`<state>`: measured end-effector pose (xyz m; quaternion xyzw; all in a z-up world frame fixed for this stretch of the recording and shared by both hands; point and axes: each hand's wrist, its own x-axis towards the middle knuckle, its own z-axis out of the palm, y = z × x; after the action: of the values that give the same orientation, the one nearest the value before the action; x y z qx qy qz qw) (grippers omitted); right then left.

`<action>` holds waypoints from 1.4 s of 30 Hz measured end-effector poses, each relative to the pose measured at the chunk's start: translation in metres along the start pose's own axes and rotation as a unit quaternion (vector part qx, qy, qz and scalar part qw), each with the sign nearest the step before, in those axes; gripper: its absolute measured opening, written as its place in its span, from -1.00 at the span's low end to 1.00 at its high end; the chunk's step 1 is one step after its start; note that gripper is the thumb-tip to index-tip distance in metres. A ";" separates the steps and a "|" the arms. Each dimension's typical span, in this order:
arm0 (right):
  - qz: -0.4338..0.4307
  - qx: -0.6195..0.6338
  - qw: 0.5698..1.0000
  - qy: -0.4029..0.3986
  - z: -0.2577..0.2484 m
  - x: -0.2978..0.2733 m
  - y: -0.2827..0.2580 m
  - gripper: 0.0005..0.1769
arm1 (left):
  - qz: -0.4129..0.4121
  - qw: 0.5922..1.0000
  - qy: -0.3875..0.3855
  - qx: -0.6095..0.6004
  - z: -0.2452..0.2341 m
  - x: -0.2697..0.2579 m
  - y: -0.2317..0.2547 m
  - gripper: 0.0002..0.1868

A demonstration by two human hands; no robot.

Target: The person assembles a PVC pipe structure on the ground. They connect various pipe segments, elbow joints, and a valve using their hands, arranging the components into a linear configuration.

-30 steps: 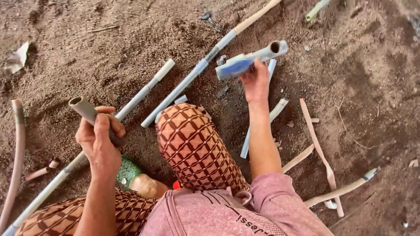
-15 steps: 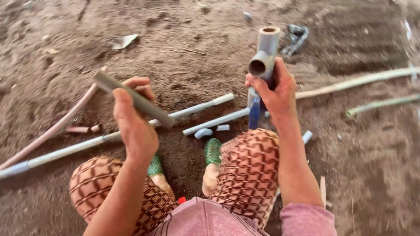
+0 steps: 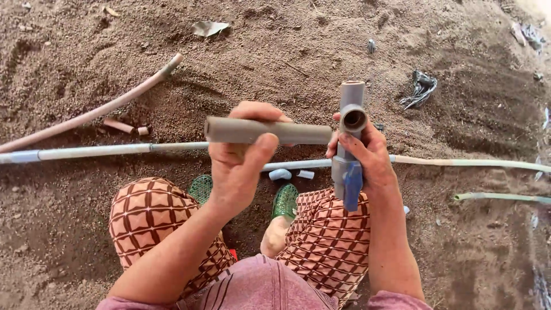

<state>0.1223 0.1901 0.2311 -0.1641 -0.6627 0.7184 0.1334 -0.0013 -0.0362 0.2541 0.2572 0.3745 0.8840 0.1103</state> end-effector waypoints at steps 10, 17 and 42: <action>0.019 -0.066 0.997 0.024 0.026 -0.006 0.001 -0.50 | 0.094 0.970 -0.078 0.209 0.007 -0.012 -0.034 -0.68; -0.031 -0.220 0.975 0.023 0.033 -0.010 0.010 -0.58 | 0.147 0.924 -0.071 0.347 0.003 -0.016 -0.046 -0.71; -0.037 -0.171 0.984 0.033 0.107 0.005 0.049 -0.37 | -0.330 0.940 -0.083 0.033 -0.010 -0.012 -0.072 -0.23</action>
<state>0.0748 0.0909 0.1895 -0.1832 -0.7765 0.5836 0.1514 0.0034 0.0032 0.1920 0.1952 0.4565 0.7606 0.4183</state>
